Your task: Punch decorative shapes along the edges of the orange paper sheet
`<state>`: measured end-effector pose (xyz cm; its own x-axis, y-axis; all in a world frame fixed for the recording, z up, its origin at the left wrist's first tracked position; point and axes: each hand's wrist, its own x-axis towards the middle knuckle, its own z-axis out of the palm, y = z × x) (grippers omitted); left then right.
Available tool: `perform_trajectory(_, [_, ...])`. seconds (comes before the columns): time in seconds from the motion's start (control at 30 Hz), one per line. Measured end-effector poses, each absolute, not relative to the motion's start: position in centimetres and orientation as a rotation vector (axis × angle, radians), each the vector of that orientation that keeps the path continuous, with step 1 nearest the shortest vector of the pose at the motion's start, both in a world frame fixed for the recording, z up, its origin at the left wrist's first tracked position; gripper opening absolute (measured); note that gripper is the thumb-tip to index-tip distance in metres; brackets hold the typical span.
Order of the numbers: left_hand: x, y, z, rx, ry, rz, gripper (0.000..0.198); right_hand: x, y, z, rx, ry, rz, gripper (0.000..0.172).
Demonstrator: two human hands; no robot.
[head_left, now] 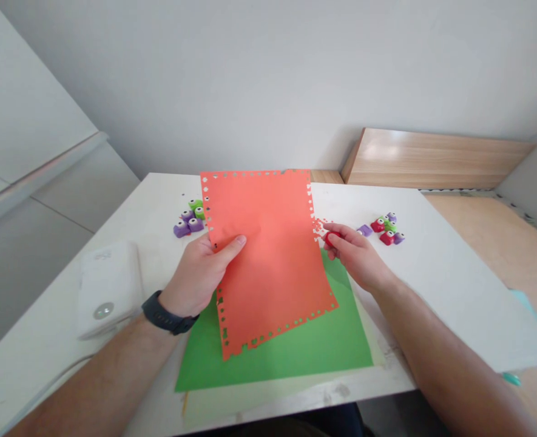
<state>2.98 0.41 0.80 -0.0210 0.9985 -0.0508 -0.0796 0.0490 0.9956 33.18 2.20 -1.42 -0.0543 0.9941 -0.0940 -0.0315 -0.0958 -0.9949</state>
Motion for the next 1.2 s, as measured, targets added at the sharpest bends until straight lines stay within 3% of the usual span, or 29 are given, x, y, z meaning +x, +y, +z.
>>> perform_trajectory(1.2, [3.37, 0.3, 1.0, 1.065, 1.179, 1.24, 0.044, 32.94, 1.57, -0.85, -1.153, -1.275, 1.526, 0.038])
